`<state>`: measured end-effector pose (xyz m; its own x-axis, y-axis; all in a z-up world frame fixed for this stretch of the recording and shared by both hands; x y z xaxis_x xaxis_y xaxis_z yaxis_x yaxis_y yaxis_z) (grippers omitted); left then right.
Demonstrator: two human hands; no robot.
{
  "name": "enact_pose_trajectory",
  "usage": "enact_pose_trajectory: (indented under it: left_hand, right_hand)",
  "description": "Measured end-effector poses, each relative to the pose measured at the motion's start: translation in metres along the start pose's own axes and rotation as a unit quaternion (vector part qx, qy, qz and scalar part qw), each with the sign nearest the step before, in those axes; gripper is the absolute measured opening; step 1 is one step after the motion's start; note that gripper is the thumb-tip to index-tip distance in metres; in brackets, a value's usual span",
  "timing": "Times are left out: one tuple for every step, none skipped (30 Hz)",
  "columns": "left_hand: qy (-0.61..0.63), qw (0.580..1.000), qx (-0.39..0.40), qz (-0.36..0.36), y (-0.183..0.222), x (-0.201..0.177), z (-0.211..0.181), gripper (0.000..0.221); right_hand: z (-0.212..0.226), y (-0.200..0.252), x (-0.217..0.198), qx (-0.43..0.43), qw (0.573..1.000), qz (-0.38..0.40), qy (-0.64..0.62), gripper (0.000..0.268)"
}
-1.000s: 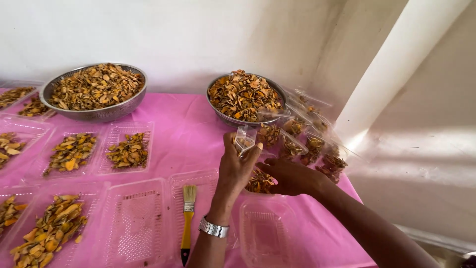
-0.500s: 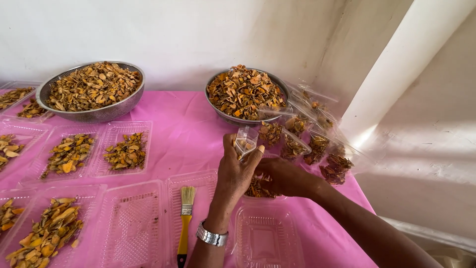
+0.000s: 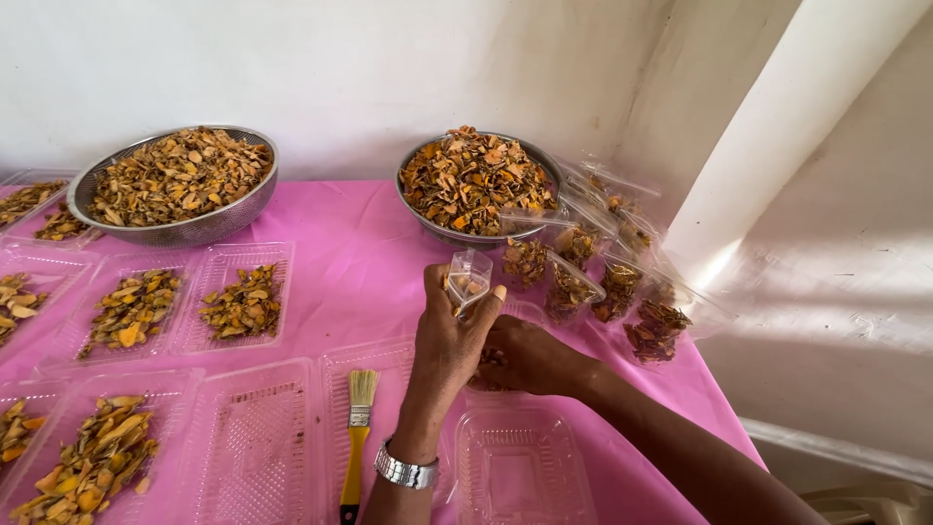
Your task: Packaging dried leaves into small plastic bags from trays on a table.
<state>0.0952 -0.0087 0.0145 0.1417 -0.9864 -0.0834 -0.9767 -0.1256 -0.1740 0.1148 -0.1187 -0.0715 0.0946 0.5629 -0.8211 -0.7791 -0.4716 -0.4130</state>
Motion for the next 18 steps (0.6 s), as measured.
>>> enact_pose_trajectory:
  left_hand:
    - [0.0,1.0,0.0,0.001,0.0,0.0,0.0,0.056]
    - [0.002,1.0,-0.004,0.002,0.001,0.0,0.001,0.057]
    - [0.004,1.0,-0.009,0.0,0.0,-0.001,0.002,0.058]
    - [0.005,1.0,-0.009,-0.001,-0.001,-0.001,0.003,0.058]
    - [0.017,1.0,-0.005,0.0,-0.002,0.0,0.004,0.06]
    - [0.028,1.0,-0.001,0.002,-0.003,0.001,0.005,0.062]
    - [0.029,1.0,-0.001,0.002,-0.003,0.0,0.002,0.062]
    - [0.033,0.999,-0.005,0.01,-0.003,0.0,0.001,0.064]
    - [0.037,0.999,-0.011,0.017,-0.001,0.001,0.001,0.066]
    - [0.038,0.999,-0.013,0.017,-0.001,-0.001,0.0,0.066]
    - [0.049,0.998,-0.014,0.024,-0.001,-0.001,-0.001,0.057]
    - [0.059,0.998,-0.016,0.031,0.0,0.001,-0.003,0.048]
    - [0.062,0.997,-0.014,0.037,0.002,0.003,-0.002,0.048]
    - [0.048,0.998,0.0,0.036,0.004,0.003,-0.004,0.054]
    - [0.036,0.999,0.015,0.029,0.004,0.001,-0.006,0.061]
    - [0.039,0.999,0.018,0.031,0.004,0.003,-0.007,0.061]
    - [0.042,0.998,0.022,0.03,0.005,0.002,-0.007,0.061]
    - [0.045,0.998,0.026,0.028,0.005,0.002,-0.007,0.06]
  right_hand:
    - [0.016,-0.003,-0.013,0.001,1.0,-0.001,0.001,0.039]
    - [0.036,-0.007,-0.03,-0.029,0.999,-0.031,0.028,0.023]
    - [0.058,-0.012,-0.047,-0.062,0.995,-0.06,0.056,0.011]
    - [0.047,-0.002,-0.049,-0.063,0.995,-0.06,0.056,0.011]
    - [0.031,0.007,-0.056,-0.038,0.99,-0.093,0.104,0.007]
    - [0.016,0.016,-0.064,-0.014,0.98,-0.125,0.151,0.003]
    - [0.027,0.021,-0.093,-0.014,0.98,-0.125,0.152,0.003]
    - [0.03,0.028,-0.132,0.042,0.969,-0.182,0.163,0.013]
    - [0.034,0.038,-0.172,0.099,0.951,-0.237,0.172,0.028]
    - [0.034,0.041,-0.19,0.099,0.951,-0.235,0.173,0.028]
    - [0.026,0.048,-0.211,0.149,0.917,-0.203,0.309,0.063]
    - [0.019,0.057,-0.235,0.196,0.862,-0.168,0.437,0.098]
    - [0.014,0.051,-0.236,0.2,0.858,-0.169,0.441,0.098]
    - [-0.005,0.051,-0.231,0.267,0.861,-0.116,0.417,0.11]
    - [-0.021,0.049,-0.224,0.329,0.858,-0.063,0.389,0.123]
    - [-0.024,0.046,-0.224,0.329,0.856,-0.066,0.393,0.123]
    - [-0.03,0.043,-0.219,0.341,0.859,-0.058,0.377,0.12]
    - [-0.036,0.04,-0.213,0.353,0.862,-0.051,0.361,0.116]
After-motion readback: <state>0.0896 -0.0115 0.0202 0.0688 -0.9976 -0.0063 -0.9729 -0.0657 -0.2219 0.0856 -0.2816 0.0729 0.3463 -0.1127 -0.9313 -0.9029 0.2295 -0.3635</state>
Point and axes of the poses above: each hand's wrist, its own y-axis away from the middle knuckle, its own x-axis out of the palm, z = x × y, the point moved 9 cm from there along -y, towards the middle knuckle, and after that the axes turned 13 degrees about -z, right-handed, at the moved point
